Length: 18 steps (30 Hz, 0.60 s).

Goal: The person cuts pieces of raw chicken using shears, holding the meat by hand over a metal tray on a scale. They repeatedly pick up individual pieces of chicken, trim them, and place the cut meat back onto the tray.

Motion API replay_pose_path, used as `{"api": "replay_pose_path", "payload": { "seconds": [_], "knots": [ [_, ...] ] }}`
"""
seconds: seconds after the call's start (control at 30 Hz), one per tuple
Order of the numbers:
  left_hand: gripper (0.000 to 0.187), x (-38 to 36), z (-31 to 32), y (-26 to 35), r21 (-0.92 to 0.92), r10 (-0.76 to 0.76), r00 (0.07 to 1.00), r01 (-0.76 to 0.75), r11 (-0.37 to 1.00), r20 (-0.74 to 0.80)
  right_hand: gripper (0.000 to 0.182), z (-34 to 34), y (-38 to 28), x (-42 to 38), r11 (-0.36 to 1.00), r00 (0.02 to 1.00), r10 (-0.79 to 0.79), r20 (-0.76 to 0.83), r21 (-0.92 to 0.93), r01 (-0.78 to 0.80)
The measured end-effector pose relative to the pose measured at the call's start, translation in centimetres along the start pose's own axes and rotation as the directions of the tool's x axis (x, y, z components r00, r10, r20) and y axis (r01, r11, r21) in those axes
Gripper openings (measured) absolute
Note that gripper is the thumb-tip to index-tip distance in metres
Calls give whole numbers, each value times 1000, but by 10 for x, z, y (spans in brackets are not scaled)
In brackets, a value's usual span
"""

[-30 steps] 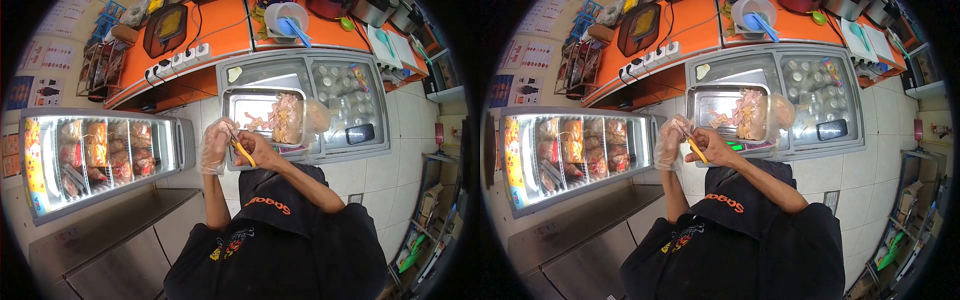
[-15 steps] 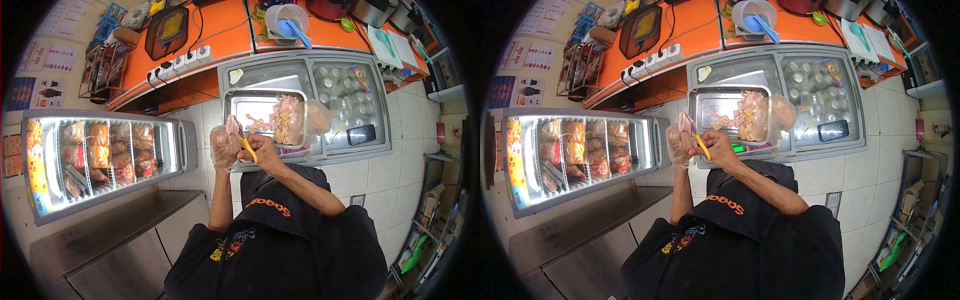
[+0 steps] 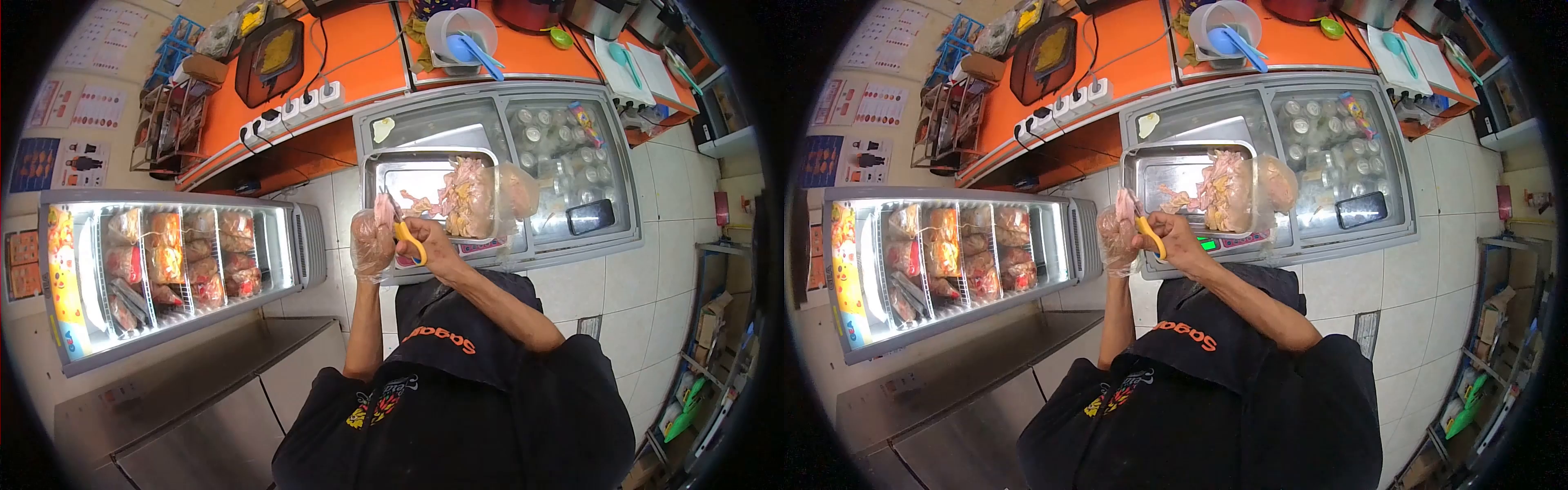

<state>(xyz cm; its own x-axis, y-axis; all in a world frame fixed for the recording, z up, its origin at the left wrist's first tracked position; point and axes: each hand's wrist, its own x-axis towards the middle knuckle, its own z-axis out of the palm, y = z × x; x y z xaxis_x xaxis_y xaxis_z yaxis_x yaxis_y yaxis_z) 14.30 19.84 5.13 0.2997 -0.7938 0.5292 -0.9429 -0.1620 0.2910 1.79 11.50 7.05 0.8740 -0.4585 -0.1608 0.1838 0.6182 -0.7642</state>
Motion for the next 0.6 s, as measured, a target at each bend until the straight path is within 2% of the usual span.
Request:
{"api": "replay_pose_path", "payload": {
  "seconds": [0.03, 0.13, 0.23, 0.27, 0.37, 0.43, 0.47, 0.53, 0.6],
  "knots": [
    [28, 2, -1, 2, 107, 86, 995, -81, 991, -42, 27, -6, 6, 0, 999, 1000, 16, 17, -34, -15],
    [29, -4, 7, -5, 48, -3, 999, 5, 999, -40, 27, -13, 11, 1, 975, 998, 66, 8, -212, -63],
    [29, -5, 13, -8, -66, 1, 999, 2, 998, 43, 25, -10, -2, 2, 996, 996, 83, -18, -26, -83],
    [30, -11, 20, -14, -78, -70, 990, 79, 994, 119, 25, -13, 0, 2, 995, 995, 96, -8, -41, -96],
    [37, -21, 33, -25, -76, -94, 994, 98, 992, 59, 24, -23, 10, 2, 990, 995, 104, 7, -99, -103],
    [35, -16, 29, -23, -17, -13, 995, 15, 1000, 99, 23, -23, 10, 2, 985, 998, 66, 0, -159, -65],
    [35, -14, 28, -21, 10, 27, 992, -29, 1000, 121, 23, -21, 10, 3, 994, 999, 36, -30, -99, -39],
    [32, -7, 24, -9, -81, -42, 995, 49, 996, 86, 26, -9, -1, 7, 999, 996, -22, -92, 22, 24],
    [34, -8, 25, -11, -193, -148, 982, 168, 967, 114, 22, -22, 4, 5, 997, 1000, 19, -23, -79, -21]
  ]
}}
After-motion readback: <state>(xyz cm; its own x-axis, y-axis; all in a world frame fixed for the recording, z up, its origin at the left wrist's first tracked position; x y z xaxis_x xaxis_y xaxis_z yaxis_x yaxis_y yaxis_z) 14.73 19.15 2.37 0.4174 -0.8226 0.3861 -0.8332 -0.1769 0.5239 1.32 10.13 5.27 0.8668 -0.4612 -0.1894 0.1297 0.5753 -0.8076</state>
